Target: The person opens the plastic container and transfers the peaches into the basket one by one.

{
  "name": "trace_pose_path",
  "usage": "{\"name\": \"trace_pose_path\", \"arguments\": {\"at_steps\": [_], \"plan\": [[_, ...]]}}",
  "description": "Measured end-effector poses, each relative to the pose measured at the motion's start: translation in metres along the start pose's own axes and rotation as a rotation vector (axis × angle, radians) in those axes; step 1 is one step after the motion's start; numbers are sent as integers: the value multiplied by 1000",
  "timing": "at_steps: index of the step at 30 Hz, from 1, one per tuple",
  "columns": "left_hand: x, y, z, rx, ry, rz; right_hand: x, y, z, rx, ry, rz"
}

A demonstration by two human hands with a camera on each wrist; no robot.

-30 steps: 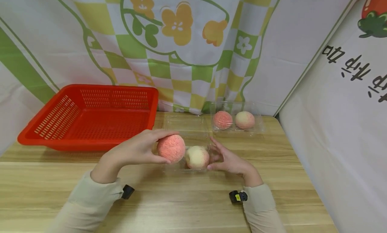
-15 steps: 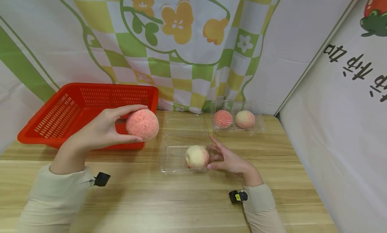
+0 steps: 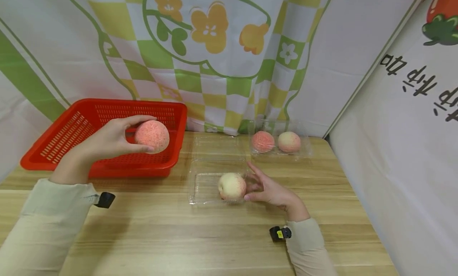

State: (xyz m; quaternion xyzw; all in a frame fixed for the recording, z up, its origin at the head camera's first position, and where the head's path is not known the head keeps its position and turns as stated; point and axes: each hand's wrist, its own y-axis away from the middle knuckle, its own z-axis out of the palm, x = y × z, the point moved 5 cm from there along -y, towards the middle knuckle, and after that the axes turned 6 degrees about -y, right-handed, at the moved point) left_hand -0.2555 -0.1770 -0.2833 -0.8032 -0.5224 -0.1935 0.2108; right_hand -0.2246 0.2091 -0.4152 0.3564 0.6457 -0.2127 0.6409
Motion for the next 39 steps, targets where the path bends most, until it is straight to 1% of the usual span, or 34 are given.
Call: {"name": "trace_pose_path", "arguments": {"at_steps": [4,9,16,23,25,31,39], "plan": [[-14,-2,8,-47,9,-42,1,-1,0,-2,2,-1],[-26,-5,19,-118,1,-57,1,0,0,0,-3,-12],[-40,-12,35,-192,-30,-95,3,0,0,-3,-10,-4],[-43,-21,47,-242,-62,-70,2,0,-1,-8,-10,-11],[-43,-22,49,-258,-66,-74,2,0,-1,-9,-9,-10],[-46,-23,55,-314,-83,-117,1,0,-1,-14,-15,-7],[-50,-24,59,-329,-81,-127,1,0,-1,-17,-21,-18]]}}
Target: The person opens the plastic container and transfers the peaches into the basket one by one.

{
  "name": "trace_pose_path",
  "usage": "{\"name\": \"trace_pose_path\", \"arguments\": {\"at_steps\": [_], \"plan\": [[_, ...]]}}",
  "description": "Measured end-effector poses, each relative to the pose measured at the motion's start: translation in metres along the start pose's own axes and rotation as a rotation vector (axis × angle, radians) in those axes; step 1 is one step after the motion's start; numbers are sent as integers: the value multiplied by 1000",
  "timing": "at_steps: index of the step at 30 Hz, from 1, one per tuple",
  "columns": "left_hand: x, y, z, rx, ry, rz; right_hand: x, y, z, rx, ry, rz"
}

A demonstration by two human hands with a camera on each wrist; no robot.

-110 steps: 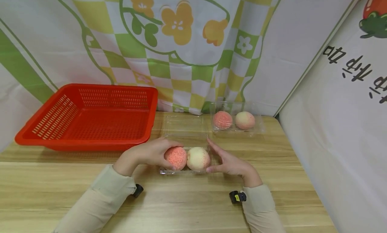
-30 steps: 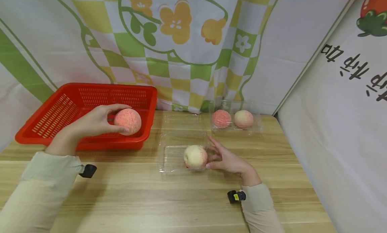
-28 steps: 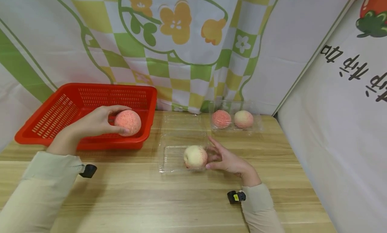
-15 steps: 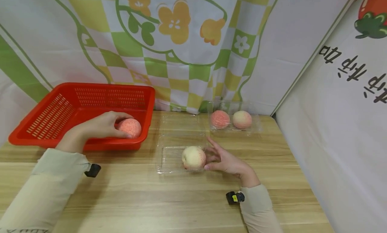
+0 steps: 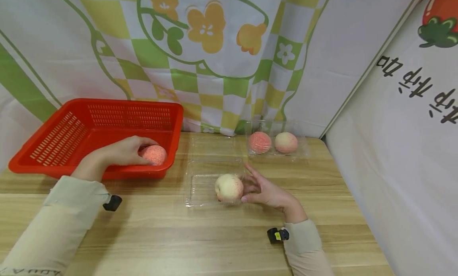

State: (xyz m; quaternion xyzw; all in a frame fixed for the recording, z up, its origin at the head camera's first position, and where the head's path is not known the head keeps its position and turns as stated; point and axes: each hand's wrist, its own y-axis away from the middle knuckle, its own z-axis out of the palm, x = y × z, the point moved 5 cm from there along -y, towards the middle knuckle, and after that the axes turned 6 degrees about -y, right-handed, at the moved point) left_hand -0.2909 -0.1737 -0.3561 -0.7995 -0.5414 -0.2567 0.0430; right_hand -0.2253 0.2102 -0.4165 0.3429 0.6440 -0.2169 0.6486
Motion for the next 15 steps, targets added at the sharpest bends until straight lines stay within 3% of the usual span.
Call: {"name": "trace_pose_path", "arguments": {"at_steps": [15], "plan": [[-6,-8,6,-57,12,-31,0,0,0,3,-1,11]]}}
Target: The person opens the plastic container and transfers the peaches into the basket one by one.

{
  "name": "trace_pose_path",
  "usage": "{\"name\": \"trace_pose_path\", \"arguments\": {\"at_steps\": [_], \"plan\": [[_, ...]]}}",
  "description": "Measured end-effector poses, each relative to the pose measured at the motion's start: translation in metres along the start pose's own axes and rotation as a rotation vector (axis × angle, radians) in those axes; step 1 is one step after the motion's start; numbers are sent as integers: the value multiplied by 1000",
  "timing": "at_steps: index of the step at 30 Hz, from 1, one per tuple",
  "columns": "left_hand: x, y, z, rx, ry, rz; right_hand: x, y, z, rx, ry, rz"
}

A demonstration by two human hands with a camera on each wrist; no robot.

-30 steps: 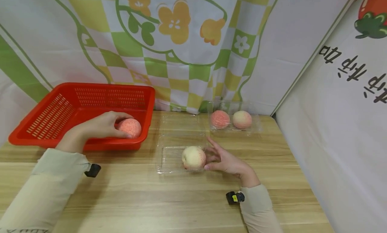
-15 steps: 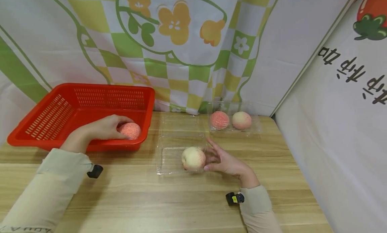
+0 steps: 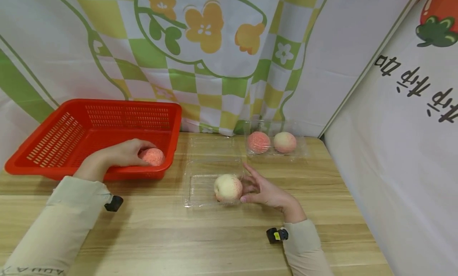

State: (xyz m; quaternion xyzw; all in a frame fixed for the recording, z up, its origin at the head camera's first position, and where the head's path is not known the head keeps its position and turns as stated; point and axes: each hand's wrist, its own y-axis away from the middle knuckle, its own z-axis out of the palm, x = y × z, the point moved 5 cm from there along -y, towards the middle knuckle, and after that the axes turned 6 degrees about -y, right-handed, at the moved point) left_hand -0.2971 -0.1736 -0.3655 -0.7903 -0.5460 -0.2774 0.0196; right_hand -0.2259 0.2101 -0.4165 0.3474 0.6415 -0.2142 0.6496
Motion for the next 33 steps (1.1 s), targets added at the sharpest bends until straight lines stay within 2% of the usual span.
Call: {"name": "trace_pose_path", "arguments": {"at_steps": [10,18,21,25,29,33], "plan": [[-3,-1,1,-29,31,-45,-1,0,0,6,-8,-3],[-2,8,-2,-22,23,-51,1,1,0,3,-13,4],[1,13,-6,28,-3,-24,1,1,0,3,-20,7],[11,21,-16,149,-44,11,1,0,0,4,-32,16],[36,34,-23,279,-47,81,1,-1,1,10,-43,31],[68,48,-19,376,-57,183,1,0,2,24,-56,37]]}}
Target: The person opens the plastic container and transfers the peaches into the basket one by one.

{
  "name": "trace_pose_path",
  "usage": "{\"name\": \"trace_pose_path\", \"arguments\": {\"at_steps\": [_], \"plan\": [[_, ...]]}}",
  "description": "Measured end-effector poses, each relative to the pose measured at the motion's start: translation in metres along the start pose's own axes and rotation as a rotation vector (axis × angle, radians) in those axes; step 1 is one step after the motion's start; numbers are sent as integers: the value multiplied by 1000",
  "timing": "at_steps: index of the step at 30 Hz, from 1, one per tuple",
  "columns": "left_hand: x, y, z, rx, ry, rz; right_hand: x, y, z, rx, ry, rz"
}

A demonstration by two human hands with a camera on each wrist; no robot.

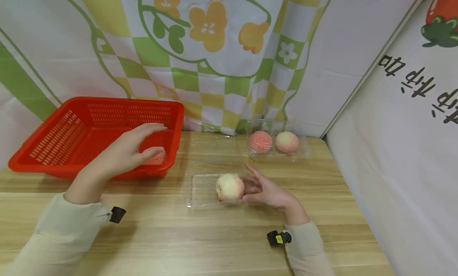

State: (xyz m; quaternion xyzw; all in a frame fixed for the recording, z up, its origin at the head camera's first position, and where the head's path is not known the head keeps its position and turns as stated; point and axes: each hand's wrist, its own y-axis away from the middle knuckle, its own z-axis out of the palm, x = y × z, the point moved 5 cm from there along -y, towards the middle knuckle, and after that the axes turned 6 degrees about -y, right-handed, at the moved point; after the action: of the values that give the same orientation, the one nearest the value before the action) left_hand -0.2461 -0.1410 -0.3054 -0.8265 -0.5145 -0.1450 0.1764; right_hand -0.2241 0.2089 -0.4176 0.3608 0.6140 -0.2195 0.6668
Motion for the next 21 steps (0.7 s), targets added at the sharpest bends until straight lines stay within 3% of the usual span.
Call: {"name": "trace_pose_path", "arguments": {"at_steps": [4,6,9,14,18,21], "plan": [[33,3,9,82,-26,135,1,3,1,12,-29,-11],[47,2,21,89,-26,216,1,4,2,19,-43,-10],[63,-5,44,18,-23,293,2,4,2,32,-58,-9],[77,-22,84,-146,11,357,5,4,2,46,-76,-7],[88,-33,99,-199,24,387,7,4,2,35,-87,-5],[94,-40,107,-242,25,370,7,4,1,24,-93,-5]]}}
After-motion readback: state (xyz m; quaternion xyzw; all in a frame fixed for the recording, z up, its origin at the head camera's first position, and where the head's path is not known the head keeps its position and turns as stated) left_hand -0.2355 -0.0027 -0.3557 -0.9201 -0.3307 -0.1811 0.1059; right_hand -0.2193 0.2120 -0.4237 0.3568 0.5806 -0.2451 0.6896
